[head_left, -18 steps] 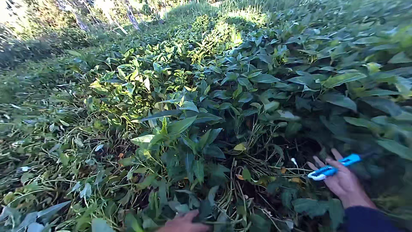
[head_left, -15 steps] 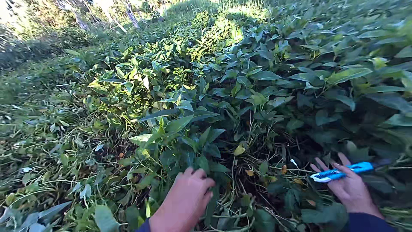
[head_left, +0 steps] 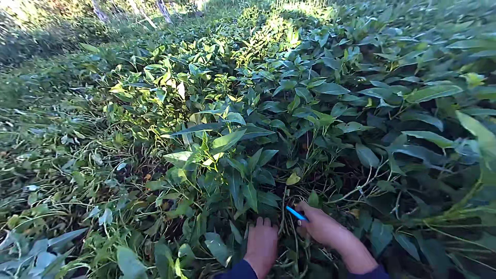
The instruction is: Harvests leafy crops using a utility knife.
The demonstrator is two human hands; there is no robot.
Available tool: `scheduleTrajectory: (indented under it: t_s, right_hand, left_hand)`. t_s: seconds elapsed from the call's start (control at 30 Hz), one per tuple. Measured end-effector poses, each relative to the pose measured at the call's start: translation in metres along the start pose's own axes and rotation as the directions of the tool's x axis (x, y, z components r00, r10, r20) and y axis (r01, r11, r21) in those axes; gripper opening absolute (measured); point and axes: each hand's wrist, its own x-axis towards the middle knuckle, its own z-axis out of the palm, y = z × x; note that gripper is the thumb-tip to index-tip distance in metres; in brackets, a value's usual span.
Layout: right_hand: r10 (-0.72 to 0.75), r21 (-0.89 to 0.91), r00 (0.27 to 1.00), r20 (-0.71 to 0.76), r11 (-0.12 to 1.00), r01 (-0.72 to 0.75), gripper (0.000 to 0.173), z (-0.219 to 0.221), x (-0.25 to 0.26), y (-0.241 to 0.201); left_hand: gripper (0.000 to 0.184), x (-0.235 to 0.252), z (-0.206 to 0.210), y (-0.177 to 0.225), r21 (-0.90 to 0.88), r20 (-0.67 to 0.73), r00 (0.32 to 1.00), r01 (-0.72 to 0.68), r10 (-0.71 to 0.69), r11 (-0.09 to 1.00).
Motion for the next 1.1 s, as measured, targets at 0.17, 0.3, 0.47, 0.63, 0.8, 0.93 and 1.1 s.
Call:
scheduleTrajectory:
  t_s: [0.17,0.3,0.47,0.63,0.8,0.93,1.1]
  right_hand:
    - [0.119,-0.204,0.982,-0.150,0.968,-0.148,0.044,0.012,0.033,-0.019]
    - [0.142,-0.206,0.965,-0.221,0.960,-0.188,0.044,0.007,0.038,-0.019]
    - [0.155,-0.029,0.942,-0.296,0.985,-0.171,0.049,-0.014,0.024,0.015]
    - [-0.007,0.093,0.992,-0.122,0.996,0.019,0.036,-0.017,-0.009,0.001]
    - [-0.016,-0.215,0.997,-0.081,0.977,-0.002,0.035,0.001,0.026,-0.031]
    - [-0.017,-0.259,0.998,-0.060,0.966,0.001,0.033,0.016,0.044,-0.061]
    - [0.103,-0.230,0.976,-0.194,0.962,-0.147,0.037,0.006,0.041,-0.031]
  left_hand:
    - [0.038,-0.020,-0.021,-0.017,-0.124,-0.037,0.997,0.062,-0.067,0.990]
    - [0.038,-0.022,-0.028,-0.033,-0.204,-0.049,0.990,0.116,-0.129,0.972]
    - [0.038,-0.028,-0.026,-0.041,-0.206,-0.064,0.979,0.179,-0.196,0.962]
    - [0.051,-0.025,-0.005,-0.044,-0.237,0.128,0.973,0.220,-0.194,0.946]
    - [0.040,-0.032,-0.023,-0.038,-0.029,0.062,0.975,0.216,-0.214,0.976]
    - [0.037,-0.041,-0.032,-0.048,-0.056,0.031,0.974,0.227,-0.225,0.972]
    - [0.042,-0.047,-0.023,-0.078,-0.217,0.076,0.970,0.242,-0.230,0.946]
